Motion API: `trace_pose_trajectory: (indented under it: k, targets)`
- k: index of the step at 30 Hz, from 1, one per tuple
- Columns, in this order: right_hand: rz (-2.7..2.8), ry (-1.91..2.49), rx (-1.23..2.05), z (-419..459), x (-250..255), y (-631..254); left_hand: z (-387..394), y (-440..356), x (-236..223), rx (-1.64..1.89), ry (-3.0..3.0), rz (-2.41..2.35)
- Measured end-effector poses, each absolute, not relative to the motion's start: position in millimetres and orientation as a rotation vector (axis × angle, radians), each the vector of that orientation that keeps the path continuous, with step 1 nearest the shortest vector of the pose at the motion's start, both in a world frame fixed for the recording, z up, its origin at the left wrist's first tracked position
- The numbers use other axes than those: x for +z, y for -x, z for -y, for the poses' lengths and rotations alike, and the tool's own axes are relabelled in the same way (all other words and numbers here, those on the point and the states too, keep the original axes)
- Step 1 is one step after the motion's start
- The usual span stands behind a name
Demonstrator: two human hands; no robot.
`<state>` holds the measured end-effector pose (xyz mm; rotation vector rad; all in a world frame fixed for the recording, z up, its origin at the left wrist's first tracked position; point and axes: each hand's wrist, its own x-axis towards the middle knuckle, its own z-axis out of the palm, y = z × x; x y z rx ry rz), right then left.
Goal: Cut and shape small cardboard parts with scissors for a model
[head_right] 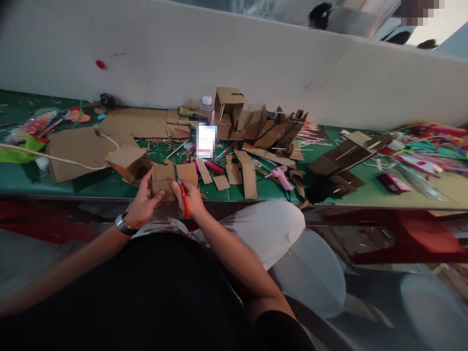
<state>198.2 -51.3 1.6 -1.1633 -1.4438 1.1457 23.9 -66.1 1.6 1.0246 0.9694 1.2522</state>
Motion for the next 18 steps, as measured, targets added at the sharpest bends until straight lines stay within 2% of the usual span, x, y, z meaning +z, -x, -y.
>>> trace_pose_trajectory:
  k: [12, 18]
  targets:
    - [1.405, 1.242, 1.016, 38, 2, -201, 67, -31, -11, 1.295, -0.924, -1.005]
    - [1.352, 1.180, 1.223, 43, 6, -204, 65, -22, -11, 1.301, -0.905, -1.067]
